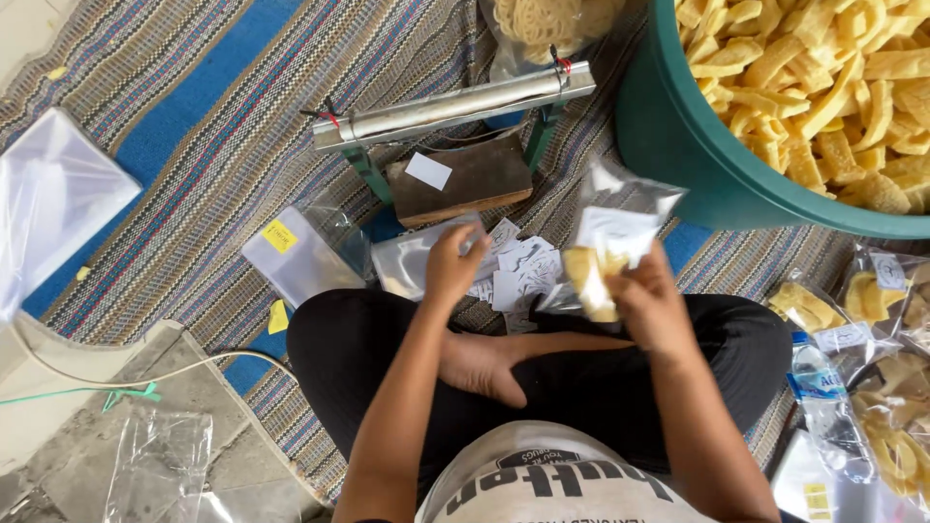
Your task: Packaging snacks into small plastic bags and sealing them with a manual heat sealer
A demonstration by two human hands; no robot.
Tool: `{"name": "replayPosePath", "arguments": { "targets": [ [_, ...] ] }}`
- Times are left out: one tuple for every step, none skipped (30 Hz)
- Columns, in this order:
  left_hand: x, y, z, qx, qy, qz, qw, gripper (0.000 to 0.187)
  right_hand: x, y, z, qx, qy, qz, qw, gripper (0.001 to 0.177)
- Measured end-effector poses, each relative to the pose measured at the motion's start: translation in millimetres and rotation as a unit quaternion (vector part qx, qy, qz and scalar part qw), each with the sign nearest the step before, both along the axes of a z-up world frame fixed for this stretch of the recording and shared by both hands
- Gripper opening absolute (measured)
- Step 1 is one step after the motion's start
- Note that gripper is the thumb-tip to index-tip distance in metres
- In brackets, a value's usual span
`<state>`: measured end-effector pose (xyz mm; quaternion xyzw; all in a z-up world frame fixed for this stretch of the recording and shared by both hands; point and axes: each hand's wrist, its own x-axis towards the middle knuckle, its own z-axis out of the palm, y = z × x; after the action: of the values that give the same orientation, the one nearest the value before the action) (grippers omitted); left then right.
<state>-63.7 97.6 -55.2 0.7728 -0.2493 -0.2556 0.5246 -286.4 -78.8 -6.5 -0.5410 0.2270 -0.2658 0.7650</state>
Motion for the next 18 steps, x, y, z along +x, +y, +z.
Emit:
{"name": "replayPosePath", "arguments": {
  "targets": [
    [15.6,-2.8,-44.2,0.144,-0.094,-0.024,0.985,0.037,-8.0,-13.2,15.0,-0.013,0.002,-0.021,1.0,0.076],
    [18.9,-2.6,-62.7,0.143,-0.094,-0.026,0.985,0.037,-17.2,-27.9,24.3,-0.014,0.002,-0.023,1.0,0.076],
    [20.8,-2.0,-81.4,0.276,-0.159,-0.096,0.943,0.041,-28.4,-41.2,33.6,-0.046,0.028,-0.031,0.998,0.078],
    [22.5,-2.0,-100.1,0.401,-0.221,-0.163,0.874,0.048,-39.8,-54.9,42.8,-0.079,0.053,-0.038,0.995,0.08],
    [19.3,-4.1,-100.2,0.399,-0.223,-0.169,0.873,0.048,-44.4,-54.4,51.0,-0.079,0.054,-0.045,0.994,0.08],
    [16.1,-6.5,-100.4,0.471,-0.185,-0.199,0.839,0.066,-48.9,-54.2,59.2,-0.054,0.05,-0.056,0.996,0.077],
    [12.9,-8.6,-100.5,0.541,-0.146,-0.227,0.797,0.087,-53.2,-54.1,67.3,-0.028,0.045,-0.067,0.996,0.074],
    [16.9,-10.8,-101.4,0.539,-0.149,-0.233,0.795,0.087,-51.6,-53.1,63.7,-0.028,0.045,-0.074,0.996,0.074],
    [19.2,-10.1,-103.0,0.526,-0.17,-0.227,0.802,0.063,-50.3,-51.2,59.5,-0.018,0.053,-0.039,0.998,0.069],
    [21.7,-8.9,-104.5,0.513,-0.19,-0.22,0.808,0.043,-48.8,-48.8,55.3,-0.008,0.06,-0.004,0.998,0.064],
    [21.6,-4.2,-109.5,0.513,-0.191,-0.222,0.807,0.043,-47.7,-44.3,52.7,-0.007,0.06,-0.006,0.998,0.064],
    [21.9,1.1,-114.0,0.489,-0.205,-0.222,0.819,0.042,-46.3,-39.3,50.5,0.019,0.041,0.005,0.999,0.065],
    [24.9,6.2,-117.6,0.464,-0.219,-0.218,0.83,0.041,-41.9,-35.8,48.1,0.045,0.019,0.019,0.999,0.067],
    [26.1,3.7,-107.9,0.465,-0.221,-0.216,0.83,0.041,-43.8,-40.6,54.4,0.045,0.017,0.02,0.999,0.067],
    [24.8,4.8,-98.6,0.463,-0.199,-0.221,0.835,0.039,-47.0,-43.6,60.3,0.003,0.042,-0.037,0.998,0.068],
    [23.6,6.2,-89.4,0.46,-0.178,-0.226,0.84,0.038,-50.0,-46.3,66.1,-0.039,0.067,-0.093,0.993,0.069],
    [24.2,6.6,-93.4,0.461,-0.177,-0.223,0.84,0.038,-66.9,-60.7,65.2,-0.038,0.067,-0.091,0.993,0.069],
    [24.9,7.4,-97.3,0.464,-0.171,-0.219,0.841,0.03,-83.6,-74.9,64.2,0.058,-0.085,-0.113,0.988,0.062]
  ]
}}
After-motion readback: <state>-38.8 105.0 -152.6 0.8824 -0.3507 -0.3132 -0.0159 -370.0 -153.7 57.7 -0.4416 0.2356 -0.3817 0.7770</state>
